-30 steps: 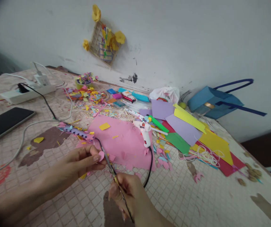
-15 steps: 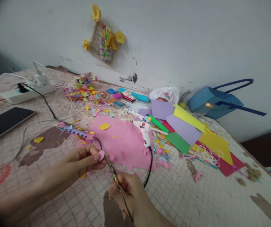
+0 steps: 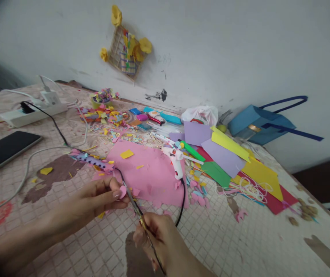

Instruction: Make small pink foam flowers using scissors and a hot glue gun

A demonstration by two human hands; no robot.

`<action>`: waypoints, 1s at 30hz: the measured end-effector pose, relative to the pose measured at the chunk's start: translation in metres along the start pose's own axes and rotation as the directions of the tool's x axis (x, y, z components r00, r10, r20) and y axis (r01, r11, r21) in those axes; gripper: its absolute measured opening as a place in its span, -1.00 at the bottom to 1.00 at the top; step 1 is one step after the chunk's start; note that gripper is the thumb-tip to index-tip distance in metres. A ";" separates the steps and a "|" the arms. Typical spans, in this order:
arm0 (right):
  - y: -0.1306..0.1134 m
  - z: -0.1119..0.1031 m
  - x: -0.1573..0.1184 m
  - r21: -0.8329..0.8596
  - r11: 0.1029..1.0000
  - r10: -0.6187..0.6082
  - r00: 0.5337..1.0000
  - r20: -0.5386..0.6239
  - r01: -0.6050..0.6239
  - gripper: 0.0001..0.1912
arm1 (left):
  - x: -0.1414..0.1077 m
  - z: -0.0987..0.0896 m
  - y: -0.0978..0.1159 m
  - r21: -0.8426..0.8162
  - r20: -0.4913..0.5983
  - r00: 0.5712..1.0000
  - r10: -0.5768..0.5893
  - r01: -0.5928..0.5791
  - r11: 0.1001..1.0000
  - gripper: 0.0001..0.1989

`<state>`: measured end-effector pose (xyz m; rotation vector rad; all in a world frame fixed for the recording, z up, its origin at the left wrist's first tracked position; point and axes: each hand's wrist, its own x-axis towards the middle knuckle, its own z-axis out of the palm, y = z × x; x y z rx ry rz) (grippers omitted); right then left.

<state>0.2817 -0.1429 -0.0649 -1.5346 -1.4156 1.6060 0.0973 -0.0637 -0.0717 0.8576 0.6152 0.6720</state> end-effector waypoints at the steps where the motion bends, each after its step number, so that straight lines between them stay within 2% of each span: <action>1: -0.001 0.000 -0.001 0.002 1.000 0.012 1.000 -0.001 -0.012 -0.30 | 0.000 0.000 0.001 -0.003 0.015 1.000 0.001 -0.001 1.000 -0.87; 5: -0.004 -0.002 -0.002 0.016 0.998 0.061 0.998 0.012 -0.061 -0.30 | 0.000 0.000 0.005 0.003 0.058 0.998 -0.022 0.022 1.000 -0.86; 13: -0.003 -0.007 -0.008 -0.058 0.998 0.036 0.998 0.057 -0.032 -0.32 | 0.000 -0.003 0.010 0.103 0.102 0.992 -0.078 0.067 0.992 -0.85; 18: -0.001 -0.011 -0.010 -0.104 0.993 0.058 0.997 0.056 -0.052 -0.28 | 0.000 -0.007 0.010 0.079 0.173 0.980 -0.096 0.083 0.993 -0.89; 22: 0.002 -0.015 -0.010 -0.122 0.993 0.016 0.997 0.080 -0.006 -0.27 | 0.000 -0.008 0.011 0.097 0.210 0.971 -0.114 0.095 0.991 -0.90; 26: -0.002 -0.015 -0.013 -0.163 0.986 -0.012 0.997 0.080 0.025 -0.33 | 0.001 -0.010 0.013 0.111 0.244 0.959 -0.143 0.119 0.987 -0.90; 30: -0.009 -0.016 -0.017 -0.239 0.971 0.010 0.997 0.076 0.008 -0.39 | 0.002 -0.012 0.013 0.125 0.277 0.946 -0.169 0.138 0.982 -0.90</action>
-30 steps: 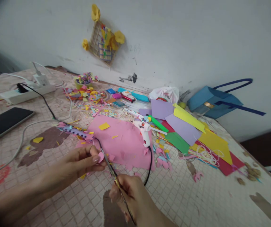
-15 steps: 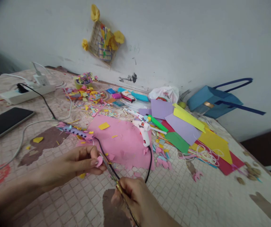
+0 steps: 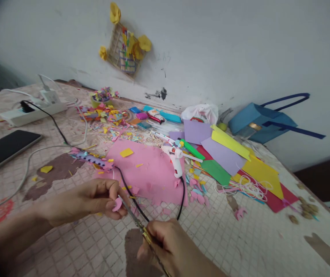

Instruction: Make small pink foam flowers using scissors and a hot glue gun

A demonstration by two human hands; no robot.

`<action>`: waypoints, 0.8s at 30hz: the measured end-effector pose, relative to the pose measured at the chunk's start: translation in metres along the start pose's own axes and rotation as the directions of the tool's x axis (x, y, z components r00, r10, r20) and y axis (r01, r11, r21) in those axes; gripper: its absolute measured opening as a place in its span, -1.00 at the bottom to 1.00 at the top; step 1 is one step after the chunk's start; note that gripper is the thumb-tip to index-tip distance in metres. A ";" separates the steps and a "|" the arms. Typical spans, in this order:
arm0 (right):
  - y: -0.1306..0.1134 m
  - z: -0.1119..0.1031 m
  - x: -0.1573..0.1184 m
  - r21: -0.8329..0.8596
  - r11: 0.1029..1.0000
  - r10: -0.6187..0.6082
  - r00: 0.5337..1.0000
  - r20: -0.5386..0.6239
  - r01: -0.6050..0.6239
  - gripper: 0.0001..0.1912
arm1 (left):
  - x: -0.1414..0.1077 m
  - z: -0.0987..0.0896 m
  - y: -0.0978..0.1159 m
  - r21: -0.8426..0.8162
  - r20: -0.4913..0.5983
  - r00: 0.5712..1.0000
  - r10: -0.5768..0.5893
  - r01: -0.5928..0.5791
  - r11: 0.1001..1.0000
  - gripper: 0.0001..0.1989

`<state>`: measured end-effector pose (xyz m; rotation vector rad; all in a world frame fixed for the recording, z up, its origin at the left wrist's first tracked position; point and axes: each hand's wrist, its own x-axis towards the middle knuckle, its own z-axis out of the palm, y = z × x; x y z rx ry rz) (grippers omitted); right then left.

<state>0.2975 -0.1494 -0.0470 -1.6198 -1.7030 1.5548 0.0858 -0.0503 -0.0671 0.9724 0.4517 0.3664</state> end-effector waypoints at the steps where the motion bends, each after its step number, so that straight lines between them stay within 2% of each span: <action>1: -0.001 -0.001 -0.001 -0.018 1.000 -0.005 1.000 0.011 0.005 -0.40 | 0.000 -0.001 0.000 0.001 0.013 1.000 -0.003 0.003 1.000 -0.90; 9: -0.001 -0.011 -0.005 -0.124 0.989 -0.067 0.993 0.100 0.079 -0.39 | 0.001 -0.007 -0.002 0.027 0.120 0.993 -0.017 0.014 1.000 -0.85; 18: 0.002 -0.017 -0.008 -0.023 0.996 -0.075 0.978 0.193 0.081 -0.33 | 0.000 -0.006 -0.001 0.038 0.163 0.985 -0.048 0.042 0.998 -0.85; 24: -0.001 -0.025 -0.006 -0.079 0.988 -0.108 0.960 0.257 0.132 -0.38 | 0.002 -0.008 -0.004 0.025 0.215 0.976 -0.048 0.044 0.999 -0.87</action>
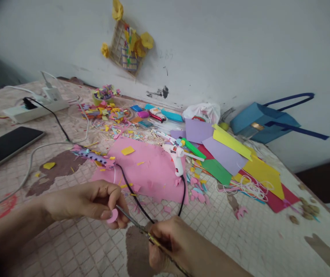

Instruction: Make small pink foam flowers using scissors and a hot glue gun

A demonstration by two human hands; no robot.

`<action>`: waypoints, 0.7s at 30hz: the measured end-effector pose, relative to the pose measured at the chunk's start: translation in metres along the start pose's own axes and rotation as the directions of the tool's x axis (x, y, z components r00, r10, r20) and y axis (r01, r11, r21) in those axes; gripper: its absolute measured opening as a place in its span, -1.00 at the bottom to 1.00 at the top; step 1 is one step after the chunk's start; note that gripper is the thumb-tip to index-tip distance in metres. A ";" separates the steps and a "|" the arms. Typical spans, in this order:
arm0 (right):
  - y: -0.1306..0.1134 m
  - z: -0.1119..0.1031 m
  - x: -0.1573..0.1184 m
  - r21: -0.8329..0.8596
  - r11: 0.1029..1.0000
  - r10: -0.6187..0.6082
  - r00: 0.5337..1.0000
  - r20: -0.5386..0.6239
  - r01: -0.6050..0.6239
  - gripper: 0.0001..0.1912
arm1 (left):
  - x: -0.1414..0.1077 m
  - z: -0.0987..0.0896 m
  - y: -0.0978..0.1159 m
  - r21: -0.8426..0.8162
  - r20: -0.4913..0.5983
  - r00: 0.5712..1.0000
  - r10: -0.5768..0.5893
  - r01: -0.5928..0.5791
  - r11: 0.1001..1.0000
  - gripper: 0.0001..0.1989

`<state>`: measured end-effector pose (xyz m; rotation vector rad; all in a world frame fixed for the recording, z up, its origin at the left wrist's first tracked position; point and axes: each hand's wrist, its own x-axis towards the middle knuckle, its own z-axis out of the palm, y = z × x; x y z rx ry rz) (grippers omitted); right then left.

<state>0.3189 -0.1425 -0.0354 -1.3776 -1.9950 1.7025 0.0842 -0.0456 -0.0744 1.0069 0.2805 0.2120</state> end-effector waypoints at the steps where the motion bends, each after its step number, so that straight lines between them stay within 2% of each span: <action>1: 0.000 -0.001 0.001 0.006 1.000 0.005 1.000 0.007 -0.005 -0.39 | 0.001 0.000 0.000 -0.010 0.001 1.000 -0.008 0.008 1.000 -0.87; 8: 0.004 -0.003 0.002 0.118 0.987 0.097 0.993 0.073 -0.106 -0.35 | 0.000 0.000 -0.002 -0.049 0.002 0.999 -0.049 0.049 0.998 -0.87; 11: 0.006 -0.005 0.002 0.163 0.976 0.129 0.987 0.096 -0.143 -0.39 | 0.000 0.000 -0.003 -0.061 0.005 0.997 -0.071 0.071 0.996 -0.86; 21: 0.008 -0.007 0.001 0.111 0.989 0.090 0.992 0.092 -0.100 -0.49 | 0.000 0.000 -0.005 -0.083 0.005 0.995 -0.097 0.097 0.992 -0.84</action>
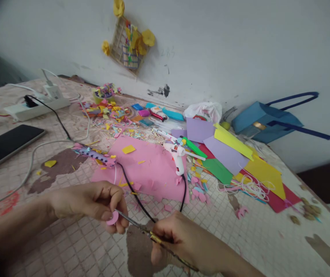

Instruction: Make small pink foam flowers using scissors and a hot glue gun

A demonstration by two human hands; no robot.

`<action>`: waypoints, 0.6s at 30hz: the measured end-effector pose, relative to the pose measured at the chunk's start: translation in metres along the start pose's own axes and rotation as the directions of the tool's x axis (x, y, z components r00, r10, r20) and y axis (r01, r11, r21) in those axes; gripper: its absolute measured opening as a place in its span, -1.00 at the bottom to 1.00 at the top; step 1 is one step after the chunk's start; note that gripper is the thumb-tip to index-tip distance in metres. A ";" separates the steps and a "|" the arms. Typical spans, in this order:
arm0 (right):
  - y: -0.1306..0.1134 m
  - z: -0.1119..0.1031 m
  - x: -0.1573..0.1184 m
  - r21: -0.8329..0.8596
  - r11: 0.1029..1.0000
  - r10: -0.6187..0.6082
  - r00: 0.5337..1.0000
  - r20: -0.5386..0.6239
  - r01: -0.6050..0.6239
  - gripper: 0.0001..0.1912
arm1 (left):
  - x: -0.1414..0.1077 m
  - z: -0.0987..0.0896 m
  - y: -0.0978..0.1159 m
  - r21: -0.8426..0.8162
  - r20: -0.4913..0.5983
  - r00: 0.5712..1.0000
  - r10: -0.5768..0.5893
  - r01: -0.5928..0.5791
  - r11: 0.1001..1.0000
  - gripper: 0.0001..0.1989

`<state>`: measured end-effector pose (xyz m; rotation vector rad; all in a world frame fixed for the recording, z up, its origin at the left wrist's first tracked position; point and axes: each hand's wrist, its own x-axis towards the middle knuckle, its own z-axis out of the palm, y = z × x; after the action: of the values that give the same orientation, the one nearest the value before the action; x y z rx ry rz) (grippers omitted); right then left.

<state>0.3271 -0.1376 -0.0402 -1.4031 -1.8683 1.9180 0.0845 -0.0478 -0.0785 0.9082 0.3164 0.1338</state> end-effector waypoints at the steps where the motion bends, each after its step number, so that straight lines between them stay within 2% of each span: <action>1: 0.000 0.000 0.000 -0.003 1.000 0.001 1.000 0.000 -0.001 -0.51 | 0.000 0.000 0.000 0.002 0.000 1.000 0.000 0.000 1.000 -0.84; 7: -0.004 0.000 -0.001 -0.037 0.999 -0.012 1.000 -0.019 0.011 -0.67 | 0.000 0.001 0.001 0.006 -0.002 1.000 -0.011 0.011 1.000 -0.81; 10: -0.002 0.000 -0.001 -0.033 0.999 0.026 1.000 -0.017 -0.027 -0.73 | 0.000 0.001 0.001 0.001 0.001 1.000 -0.010 0.010 1.000 -0.81; 18: -0.001 -0.001 -0.001 -0.070 0.998 0.006 1.000 -0.023 -0.007 -0.75 | 0.000 0.002 0.002 0.003 0.006 1.000 0.002 -0.002 1.000 -0.82</action>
<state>0.3276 -0.1375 -0.0386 -1.4468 -1.9409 1.8479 0.0852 -0.0482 -0.0756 0.9115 0.3105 0.1322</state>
